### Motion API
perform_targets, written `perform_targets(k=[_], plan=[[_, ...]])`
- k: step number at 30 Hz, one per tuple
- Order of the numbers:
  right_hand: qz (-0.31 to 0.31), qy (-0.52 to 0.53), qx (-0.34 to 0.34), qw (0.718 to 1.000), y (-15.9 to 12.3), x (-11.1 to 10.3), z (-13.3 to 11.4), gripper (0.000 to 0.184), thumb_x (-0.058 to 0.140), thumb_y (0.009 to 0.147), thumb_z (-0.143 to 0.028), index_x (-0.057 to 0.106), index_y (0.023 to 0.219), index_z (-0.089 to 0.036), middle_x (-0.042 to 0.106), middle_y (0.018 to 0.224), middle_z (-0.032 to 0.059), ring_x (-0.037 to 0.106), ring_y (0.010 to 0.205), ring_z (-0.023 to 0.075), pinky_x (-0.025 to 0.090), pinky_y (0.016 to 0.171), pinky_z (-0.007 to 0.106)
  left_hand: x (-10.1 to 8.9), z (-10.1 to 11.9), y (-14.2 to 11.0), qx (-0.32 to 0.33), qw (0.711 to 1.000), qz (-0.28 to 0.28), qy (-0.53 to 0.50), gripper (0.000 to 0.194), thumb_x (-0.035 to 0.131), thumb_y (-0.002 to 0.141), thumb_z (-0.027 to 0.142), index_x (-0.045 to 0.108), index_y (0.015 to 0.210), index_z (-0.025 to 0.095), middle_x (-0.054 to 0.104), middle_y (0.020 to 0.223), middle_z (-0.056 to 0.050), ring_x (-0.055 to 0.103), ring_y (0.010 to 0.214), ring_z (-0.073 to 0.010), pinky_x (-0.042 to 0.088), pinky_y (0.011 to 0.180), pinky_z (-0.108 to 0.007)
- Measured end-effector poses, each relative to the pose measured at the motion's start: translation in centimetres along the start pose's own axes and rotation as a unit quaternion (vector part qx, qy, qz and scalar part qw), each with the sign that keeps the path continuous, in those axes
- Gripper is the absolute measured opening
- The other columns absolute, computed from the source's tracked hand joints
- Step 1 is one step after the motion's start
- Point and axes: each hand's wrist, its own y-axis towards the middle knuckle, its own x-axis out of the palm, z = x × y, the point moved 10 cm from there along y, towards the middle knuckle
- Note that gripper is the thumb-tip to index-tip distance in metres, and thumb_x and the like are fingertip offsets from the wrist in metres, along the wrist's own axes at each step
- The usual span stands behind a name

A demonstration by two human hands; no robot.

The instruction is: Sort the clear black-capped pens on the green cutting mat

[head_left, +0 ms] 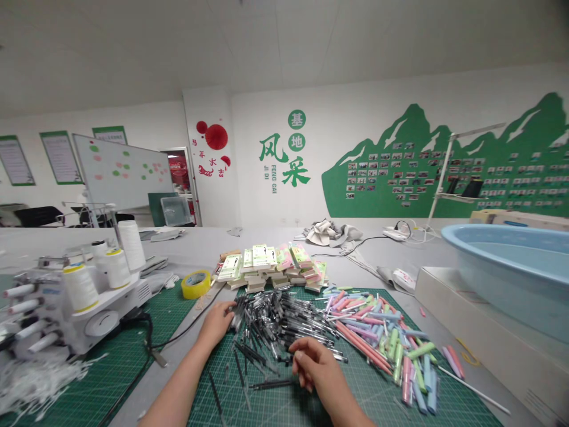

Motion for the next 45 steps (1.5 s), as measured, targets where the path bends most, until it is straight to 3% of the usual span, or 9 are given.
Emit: perform_targets(k=[4,9,13,20,24,29,33,40,45], plan=[[0.021,-0.088,-0.034,0.995,-0.4,-0.5,-1.4,0.016,0.048,0.075,-0.023,0.059,0.086,-0.018,0.059,0.063,-0.0021,0.05,0.047,0.0098,0.034,0.043,0.02,0.1,0.6,-0.1,0.01,1.0,-0.001,-0.004,0.033,0.048,0.08,0.022,0.062,0.11,0.02,0.06,0.098,-0.006,0.057,0.091,-0.0181,0.041,0.086,-0.028],[0.045,-0.274,-0.14,0.95,-1.7,-0.5,-5.2,0.017,0.052,0.073,-0.015,0.065,0.081,-0.021,0.066,0.081,0.0013,0.059,0.078,0.0168,0.042,0.071,0.026,0.0,0.7,-0.2,0.008,1.0,0.012,0.003,0.036,0.043,0.083,0.023,0.057,0.116,0.018,0.057,0.109,-0.008,0.052,0.104,-0.0195,0.036,0.094,-0.031],[0.068,-0.3,-0.146,0.94,-1.8,-1.4,-5.9,0.018,0.05,0.077,-0.018,0.065,0.086,-0.022,0.067,0.086,0.0026,0.059,0.082,0.0186,0.042,0.074,0.027,0.0,0.6,-0.4,0.003,1.0,0.015,0.011,0.033,0.042,0.084,0.023,0.058,0.113,0.018,0.057,0.111,-0.008,0.051,0.107,-0.0197,0.035,0.096,-0.031],[0.143,-0.301,-0.144,0.932,-0.9,-5.9,-7.2,0.019,0.048,0.077,-0.022,0.065,0.088,-0.02,0.066,0.086,0.0046,0.058,0.08,0.0203,0.042,0.07,0.028,-1.3,1.7,-1.0,-0.008,0.999,0.033,0.032,0.034,0.042,0.085,0.024,0.055,0.115,0.017,0.054,0.108,-0.01,0.052,0.104,-0.0219,0.036,0.095,-0.034],[0.088,-0.408,-0.09,0.904,-0.5,-6.0,-6.3,0.015,0.052,0.068,-0.015,0.065,0.074,-0.02,0.063,0.072,0.0006,0.056,0.07,0.0168,0.037,0.062,0.025,-3.8,6.7,-2.1,0.062,0.995,0.07,0.04,0.024,0.044,0.084,0.023,0.059,0.102,0.021,0.056,0.101,-0.007,0.051,0.1,-0.0219,0.037,0.091,-0.033],[0.038,-0.513,-0.04,0.857,-1.6,-4.8,-5.3,0.015,0.057,0.062,-0.013,0.064,0.071,-0.023,0.064,0.073,-0.0009,0.057,0.069,0.0158,0.03,0.057,0.023,-1.2,14.9,-5.3,0.217,0.966,-0.127,-0.061,0.011,0.053,0.078,0.019,0.063,0.081,0.023,0.058,0.083,0.0,0.054,0.078,-0.0142,0.041,0.07,-0.022],[0.041,-0.573,-0.005,0.818,-2.5,-4.5,-4.6,0.017,0.059,0.059,-0.011,0.063,0.07,-0.022,0.067,0.076,0.0023,0.06,0.072,0.0193,0.029,0.056,0.025,0.7,17.4,-7.4,0.269,0.942,-0.195,-0.051,0.015,0.057,0.073,0.016,0.065,0.082,0.025,0.058,0.089,0.002,0.054,0.085,-0.014,0.039,0.074,-0.021],[0.048,-0.631,0.002,0.775,-2.7,-4.1,-3.7,0.021,0.054,0.06,-0.007,0.064,0.073,-0.021,0.069,0.079,0.0085,0.064,0.073,0.0246,0.034,0.057,0.028,1.3,16.7,-7.1,0.249,0.953,-0.17,-0.018,0.019,0.054,0.075,0.015,0.063,0.088,0.025,0.058,0.094,0.0,0.053,0.09,-0.016,0.038,0.076,-0.023],[0.059,-0.631,-0.001,0.774,-2.6,-4.0,-4.0,0.02,0.052,0.063,-0.007,0.064,0.072,-0.021,0.069,0.079,0.0102,0.064,0.073,0.0236,0.034,0.058,0.027,-1.2,12.5,-4.1,0.13,0.988,-0.074,-0.036,0.014,0.051,0.077,0.017,0.062,0.085,0.023,0.058,0.089,-0.001,0.054,0.083,-0.0162,0.04,0.075,-0.026]])
